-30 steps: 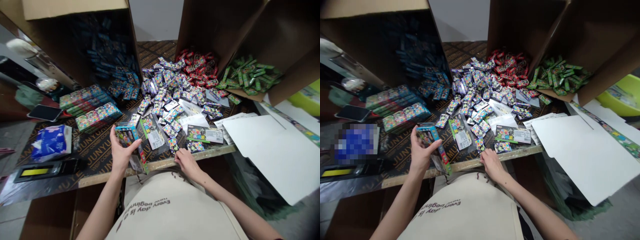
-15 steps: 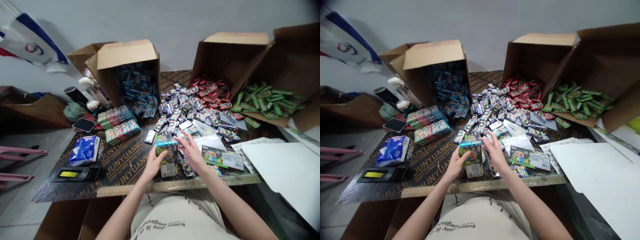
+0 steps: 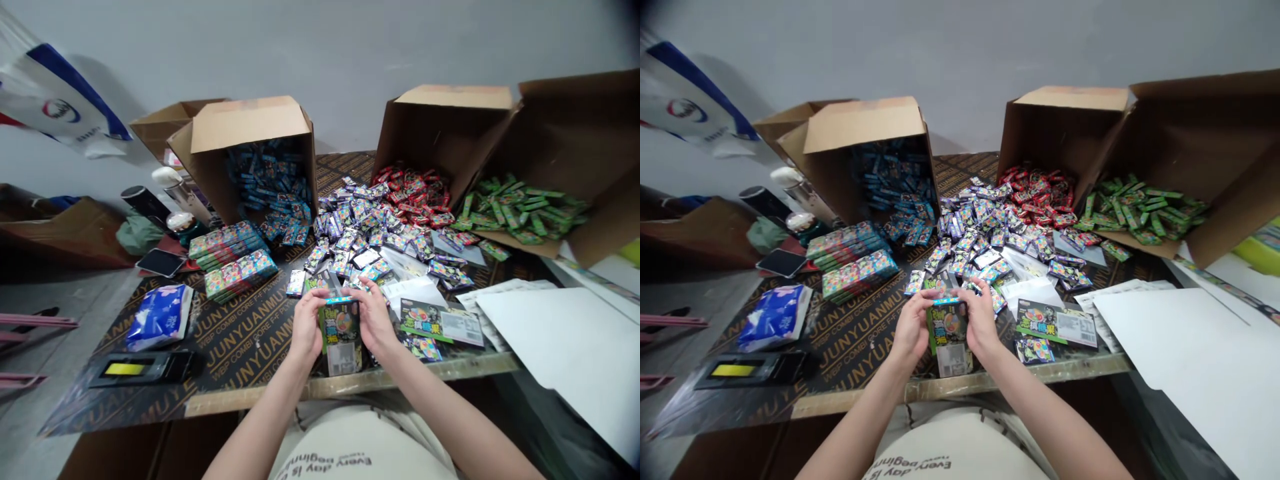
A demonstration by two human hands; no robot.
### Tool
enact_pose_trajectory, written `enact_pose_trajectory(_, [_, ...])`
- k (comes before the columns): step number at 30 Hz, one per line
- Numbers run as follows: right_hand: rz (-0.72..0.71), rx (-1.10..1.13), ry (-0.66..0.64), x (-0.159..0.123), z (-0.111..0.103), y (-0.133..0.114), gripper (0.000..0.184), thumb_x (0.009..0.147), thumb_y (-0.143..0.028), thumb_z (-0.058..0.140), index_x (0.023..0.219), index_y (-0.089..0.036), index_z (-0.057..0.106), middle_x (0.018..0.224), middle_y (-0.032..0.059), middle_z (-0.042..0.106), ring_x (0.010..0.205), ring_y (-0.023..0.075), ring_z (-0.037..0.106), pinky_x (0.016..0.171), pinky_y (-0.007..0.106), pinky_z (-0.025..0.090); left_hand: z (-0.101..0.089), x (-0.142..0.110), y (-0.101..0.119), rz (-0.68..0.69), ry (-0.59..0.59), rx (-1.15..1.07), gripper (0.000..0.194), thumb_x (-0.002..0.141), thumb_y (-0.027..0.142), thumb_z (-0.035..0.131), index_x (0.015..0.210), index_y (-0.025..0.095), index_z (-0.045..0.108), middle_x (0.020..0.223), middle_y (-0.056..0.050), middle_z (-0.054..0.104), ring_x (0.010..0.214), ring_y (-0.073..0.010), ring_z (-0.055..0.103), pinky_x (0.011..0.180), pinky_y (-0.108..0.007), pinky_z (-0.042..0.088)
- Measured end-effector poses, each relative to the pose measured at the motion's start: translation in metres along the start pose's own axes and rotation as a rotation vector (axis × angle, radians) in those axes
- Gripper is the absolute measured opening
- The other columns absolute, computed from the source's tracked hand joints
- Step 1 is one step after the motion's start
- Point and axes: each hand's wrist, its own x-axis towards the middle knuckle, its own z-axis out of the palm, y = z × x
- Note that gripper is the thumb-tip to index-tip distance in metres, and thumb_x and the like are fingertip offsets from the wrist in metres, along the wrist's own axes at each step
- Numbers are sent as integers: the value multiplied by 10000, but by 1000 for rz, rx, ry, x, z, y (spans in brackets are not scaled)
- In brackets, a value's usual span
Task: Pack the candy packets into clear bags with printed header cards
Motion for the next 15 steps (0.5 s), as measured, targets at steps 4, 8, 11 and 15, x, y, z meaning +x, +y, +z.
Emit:
enact_pose_trajectory(4, [71,107,-89,4,-8,-5,445,639,-205,641,1029,-234,431,798,-3,706,732,167,655,540,233,470,2,4,4,21,-4,-22,253,551,165,574,798,152,628,734,-15,654,705,-149,610,706,-278,450])
enact_pose_trajectory(8, [214,78,-121,9,-8,-10,535,555,-72,633,1034,-221,446,807,10,712,686,165,662,597,261,501,3,5,-3,126,18,5,229,557,142,565,776,156,634,729,-9,644,725,-147,603,763,-296,451])
enact_pose_trajectory(11, [120,43,-134,7,-5,-11,566,545,-28,589,1054,-226,440,735,-18,708,674,158,661,642,265,496,4,1,-10,292,85,35,83,593,143,561,655,169,610,708,-1,625,755,-153,594,802,-306,447])
enact_pose_trajectory(15, [-140,-8,-198,-1,-8,-9,477,643,-118,586,1091,-225,462,728,-15,707,722,172,660,715,306,489,-1,-9,-10,459,55,237,52,674,229,626,666,182,607,761,-14,637,804,-172,597,826,-327,451])
